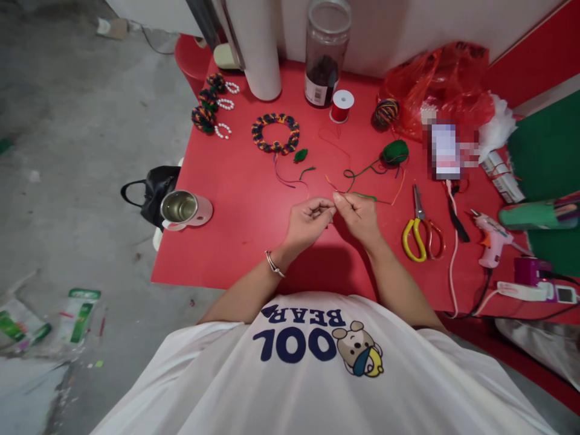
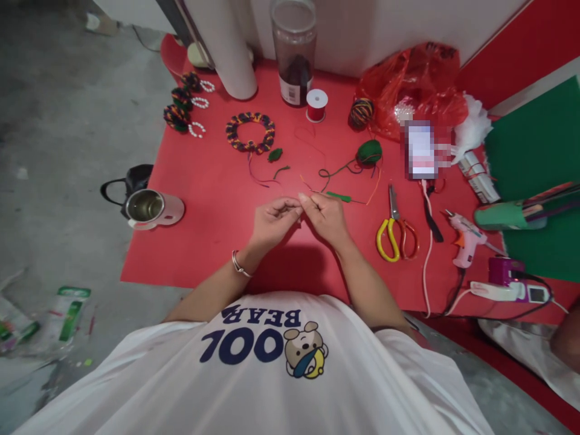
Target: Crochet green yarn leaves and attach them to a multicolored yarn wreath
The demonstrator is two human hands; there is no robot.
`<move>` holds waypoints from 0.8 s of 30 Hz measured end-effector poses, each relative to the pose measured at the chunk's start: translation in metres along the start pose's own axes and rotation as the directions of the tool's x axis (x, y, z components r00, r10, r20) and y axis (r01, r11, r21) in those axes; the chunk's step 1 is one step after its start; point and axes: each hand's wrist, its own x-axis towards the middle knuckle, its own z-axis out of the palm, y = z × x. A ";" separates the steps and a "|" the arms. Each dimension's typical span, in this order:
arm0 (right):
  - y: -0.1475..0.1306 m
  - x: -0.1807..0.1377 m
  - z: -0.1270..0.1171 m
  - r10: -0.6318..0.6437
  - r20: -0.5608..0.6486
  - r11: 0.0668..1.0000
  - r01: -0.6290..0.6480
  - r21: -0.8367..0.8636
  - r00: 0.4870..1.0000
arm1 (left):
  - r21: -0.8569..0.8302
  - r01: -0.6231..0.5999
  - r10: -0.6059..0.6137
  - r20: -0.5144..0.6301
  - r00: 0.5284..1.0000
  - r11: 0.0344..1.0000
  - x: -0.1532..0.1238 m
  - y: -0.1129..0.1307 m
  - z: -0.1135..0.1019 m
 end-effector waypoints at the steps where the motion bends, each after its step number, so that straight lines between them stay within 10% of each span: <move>1: 0.000 0.000 -0.001 -0.003 0.011 1.000 0.003 0.002 1.000 | 0.008 0.005 -0.005 -0.005 1.000 1.000 0.000 0.000 0.000; 14: 0.008 0.003 -0.006 0.140 0.220 0.967 -0.181 0.179 0.965 | -0.086 0.085 -0.091 -0.064 0.994 0.993 0.003 0.001 0.000; 24: 0.011 0.000 -0.007 0.068 0.124 0.980 -0.089 0.177 0.990 | -0.272 0.224 -0.255 -0.084 0.963 0.936 0.010 0.005 -0.005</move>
